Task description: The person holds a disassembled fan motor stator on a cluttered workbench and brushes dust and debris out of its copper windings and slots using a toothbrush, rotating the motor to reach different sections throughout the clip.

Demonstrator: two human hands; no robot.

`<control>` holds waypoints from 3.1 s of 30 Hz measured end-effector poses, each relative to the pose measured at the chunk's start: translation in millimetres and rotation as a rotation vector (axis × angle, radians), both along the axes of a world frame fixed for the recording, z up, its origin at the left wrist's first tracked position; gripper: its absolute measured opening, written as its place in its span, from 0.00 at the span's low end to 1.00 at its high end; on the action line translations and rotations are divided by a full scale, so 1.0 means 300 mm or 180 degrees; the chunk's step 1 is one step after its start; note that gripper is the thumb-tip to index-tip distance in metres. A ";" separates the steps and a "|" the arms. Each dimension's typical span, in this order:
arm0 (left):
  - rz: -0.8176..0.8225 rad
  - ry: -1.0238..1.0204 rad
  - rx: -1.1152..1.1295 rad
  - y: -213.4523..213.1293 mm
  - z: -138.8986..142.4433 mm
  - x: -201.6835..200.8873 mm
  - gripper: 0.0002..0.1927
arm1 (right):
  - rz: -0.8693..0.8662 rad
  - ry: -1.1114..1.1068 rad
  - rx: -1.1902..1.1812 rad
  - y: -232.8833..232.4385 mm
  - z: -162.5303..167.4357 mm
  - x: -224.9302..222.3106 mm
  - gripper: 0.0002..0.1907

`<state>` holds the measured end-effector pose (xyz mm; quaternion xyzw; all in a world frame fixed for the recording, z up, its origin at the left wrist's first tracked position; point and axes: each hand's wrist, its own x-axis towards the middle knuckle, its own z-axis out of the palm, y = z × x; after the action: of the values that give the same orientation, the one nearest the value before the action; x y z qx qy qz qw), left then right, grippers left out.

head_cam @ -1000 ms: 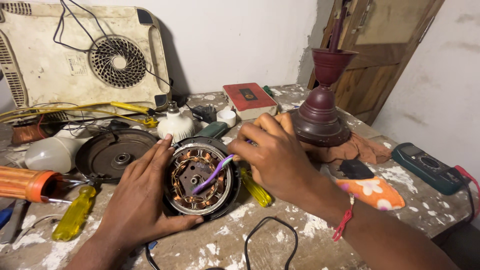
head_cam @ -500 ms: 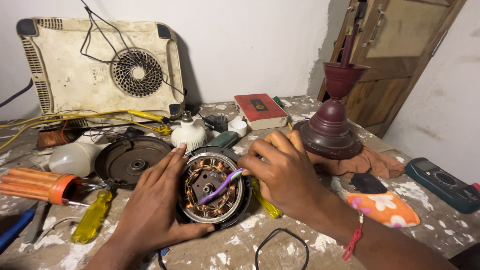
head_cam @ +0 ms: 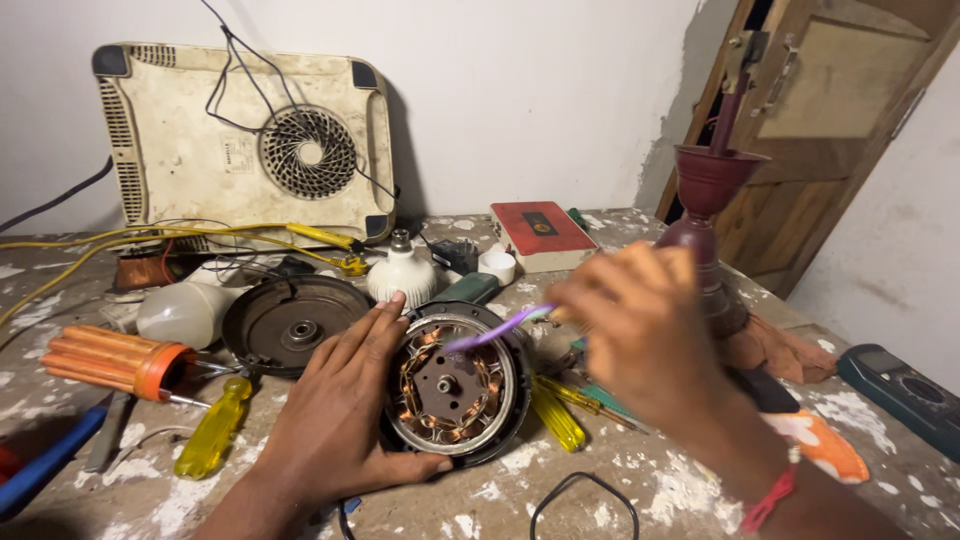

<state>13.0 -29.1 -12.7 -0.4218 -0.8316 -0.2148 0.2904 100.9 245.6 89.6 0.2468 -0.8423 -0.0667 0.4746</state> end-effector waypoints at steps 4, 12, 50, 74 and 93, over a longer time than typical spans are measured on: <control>-0.0009 0.0020 0.0019 -0.005 -0.004 0.000 0.69 | -0.0036 -0.0071 -0.0826 0.055 0.037 -0.002 0.06; -0.0045 0.0046 0.0060 -0.017 0.002 0.002 0.71 | -0.0333 -0.1199 -0.1357 0.010 -0.037 -0.055 0.08; -0.0113 -0.0209 0.0050 -0.020 0.011 0.005 0.68 | -0.0324 -0.2063 -0.1727 0.065 -0.086 0.006 0.16; -0.0132 -0.0055 0.0095 -0.019 0.008 0.007 0.69 | -0.0532 -0.1861 -0.1454 0.003 -0.066 -0.025 0.16; -0.0060 0.0053 0.0066 -0.023 -0.011 0.003 0.67 | -0.0614 -0.2042 -0.1657 0.021 -0.073 -0.005 0.16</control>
<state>13.9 -35.9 -15.9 -0.4284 -0.8229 -0.2226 0.2996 99.3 251.9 67.8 0.0469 -0.9553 0.1843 0.2265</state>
